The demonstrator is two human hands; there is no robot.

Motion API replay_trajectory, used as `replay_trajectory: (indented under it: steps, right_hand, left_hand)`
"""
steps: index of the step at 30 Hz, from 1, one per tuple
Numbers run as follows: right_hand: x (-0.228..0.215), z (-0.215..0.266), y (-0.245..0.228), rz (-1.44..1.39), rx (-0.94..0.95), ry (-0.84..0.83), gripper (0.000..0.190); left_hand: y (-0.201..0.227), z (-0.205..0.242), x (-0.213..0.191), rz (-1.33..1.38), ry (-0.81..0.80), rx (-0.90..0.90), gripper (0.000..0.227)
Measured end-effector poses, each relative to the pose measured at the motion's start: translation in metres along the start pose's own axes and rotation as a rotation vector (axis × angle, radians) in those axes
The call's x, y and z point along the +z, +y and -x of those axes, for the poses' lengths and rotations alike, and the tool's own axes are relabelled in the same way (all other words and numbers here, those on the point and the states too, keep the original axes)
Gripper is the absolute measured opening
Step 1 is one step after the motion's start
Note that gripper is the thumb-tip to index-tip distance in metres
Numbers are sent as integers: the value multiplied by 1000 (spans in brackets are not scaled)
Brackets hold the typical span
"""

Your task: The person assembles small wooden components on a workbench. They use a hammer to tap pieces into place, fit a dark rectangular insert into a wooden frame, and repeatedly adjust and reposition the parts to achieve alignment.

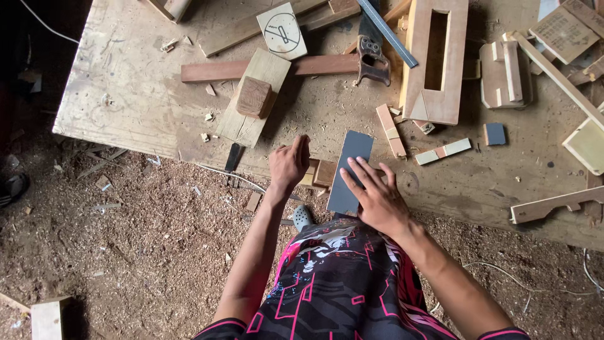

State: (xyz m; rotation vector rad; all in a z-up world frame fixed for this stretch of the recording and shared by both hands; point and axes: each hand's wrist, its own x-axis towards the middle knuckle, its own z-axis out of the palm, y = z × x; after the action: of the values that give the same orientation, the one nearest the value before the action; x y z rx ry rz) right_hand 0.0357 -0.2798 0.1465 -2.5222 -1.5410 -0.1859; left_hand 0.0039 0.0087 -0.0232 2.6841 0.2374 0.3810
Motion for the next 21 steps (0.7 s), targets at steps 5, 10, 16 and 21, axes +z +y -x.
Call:
replay_trajectory:
  steps: [5, 10, 16, 21]
  right_hand:
    - [18, 13, -6, -132, -157, 204, 57]
    - [6, 26, -26, -271, -232, 195, 54]
    - [5, 13, -21, -205, -173, 180, 64]
    - [4, 4, -17, -190, -73, 155, 75]
  left_hand:
    - [0, -7, 0, -13, 50, 30, 50]
    - [19, -16, -23, 30, 91, 24, 44]
    - [26, -29, -34, 40, 79, -2, 40]
    - [23, -27, -33, 76, 51, 19, 34]
